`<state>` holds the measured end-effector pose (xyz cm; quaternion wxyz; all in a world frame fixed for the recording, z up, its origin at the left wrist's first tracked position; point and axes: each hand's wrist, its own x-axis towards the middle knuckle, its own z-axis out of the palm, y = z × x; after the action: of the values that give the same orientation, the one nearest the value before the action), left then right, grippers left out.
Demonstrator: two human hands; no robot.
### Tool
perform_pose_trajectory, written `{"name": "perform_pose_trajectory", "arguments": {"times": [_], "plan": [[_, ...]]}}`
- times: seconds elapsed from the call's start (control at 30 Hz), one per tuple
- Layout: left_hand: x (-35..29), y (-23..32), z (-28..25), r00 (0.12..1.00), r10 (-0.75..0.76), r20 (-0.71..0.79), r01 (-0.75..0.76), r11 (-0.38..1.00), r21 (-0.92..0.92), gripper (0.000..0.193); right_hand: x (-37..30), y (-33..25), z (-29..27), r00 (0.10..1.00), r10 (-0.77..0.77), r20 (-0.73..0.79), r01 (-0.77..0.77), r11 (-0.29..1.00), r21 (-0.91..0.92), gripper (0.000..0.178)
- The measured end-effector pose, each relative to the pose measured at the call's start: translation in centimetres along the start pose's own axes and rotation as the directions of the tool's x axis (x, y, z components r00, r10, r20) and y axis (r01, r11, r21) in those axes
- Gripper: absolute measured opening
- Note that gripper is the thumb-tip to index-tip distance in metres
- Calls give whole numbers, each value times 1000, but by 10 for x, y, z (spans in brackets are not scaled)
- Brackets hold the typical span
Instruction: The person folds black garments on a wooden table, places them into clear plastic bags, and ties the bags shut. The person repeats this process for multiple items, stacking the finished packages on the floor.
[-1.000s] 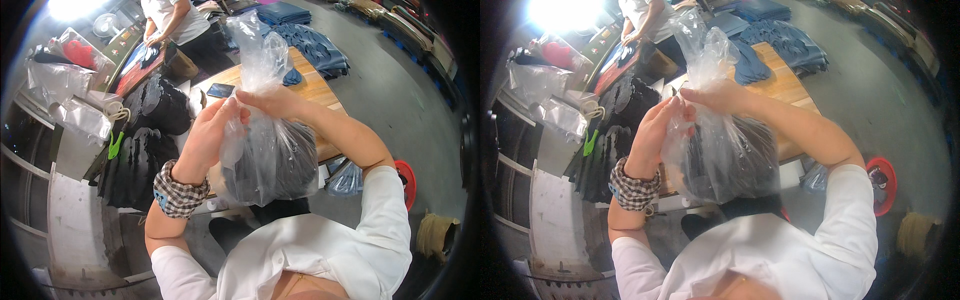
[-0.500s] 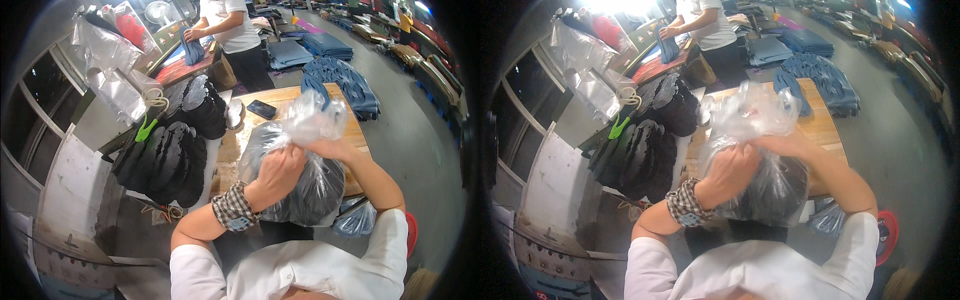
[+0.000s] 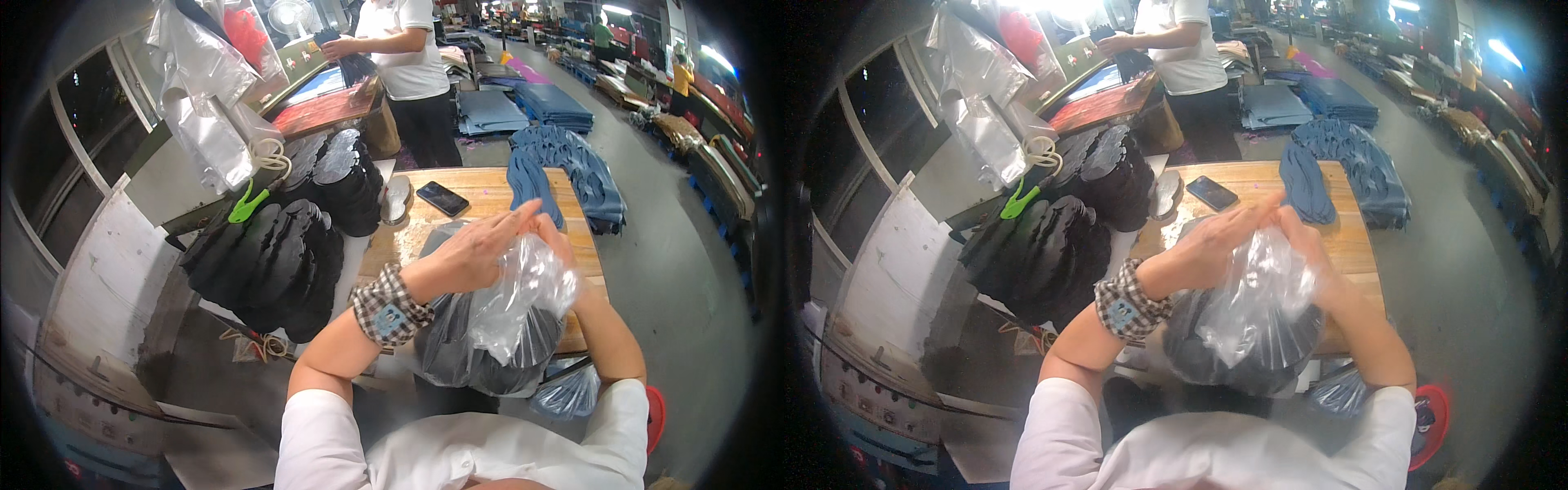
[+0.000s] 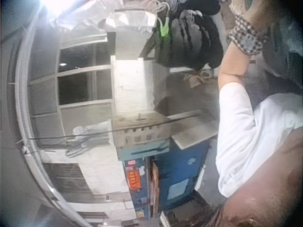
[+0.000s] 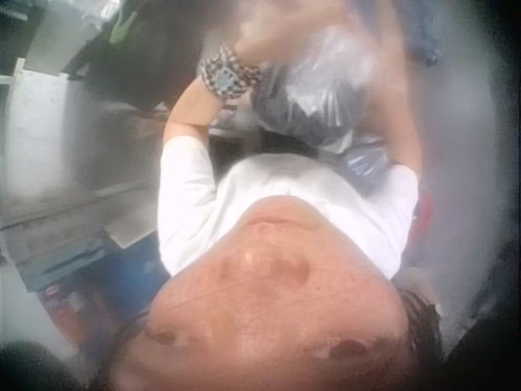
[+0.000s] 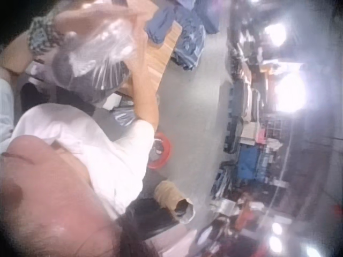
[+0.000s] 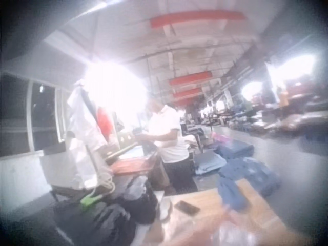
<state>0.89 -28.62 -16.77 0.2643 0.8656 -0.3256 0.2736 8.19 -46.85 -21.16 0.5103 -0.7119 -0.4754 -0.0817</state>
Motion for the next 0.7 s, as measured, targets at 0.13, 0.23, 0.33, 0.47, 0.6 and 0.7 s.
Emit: {"name": "perform_pose_trajectory", "arguments": {"times": [0.13,0.23,0.33,0.47,0.6,0.7], "plan": [[-2,-11,16,982,-109,153,131,982,-136,63,-2,-1,-5,983,-180,24,182,969,-165,37],[-7,-11,24,987,-143,76,126,973,191,36,-4,-3,-2,999,52,-7,-53,995,-83,37],[-8,-10,31,995,-89,-54,103,895,433,19,-7,-3,10,985,168,-44,-168,986,10,38],[-8,-10,32,988,-43,-148,80,963,257,38,-11,3,20,991,34,-133,-43,997,-67,45],[-14,-16,12,956,-278,90,283,807,-519,73,-10,11,17,972,-195,-133,194,981,-21,43],[-13,-24,1,811,-493,315,416,107,-903,55,-7,5,11,927,-375,23,374,912,-170,38]]}}
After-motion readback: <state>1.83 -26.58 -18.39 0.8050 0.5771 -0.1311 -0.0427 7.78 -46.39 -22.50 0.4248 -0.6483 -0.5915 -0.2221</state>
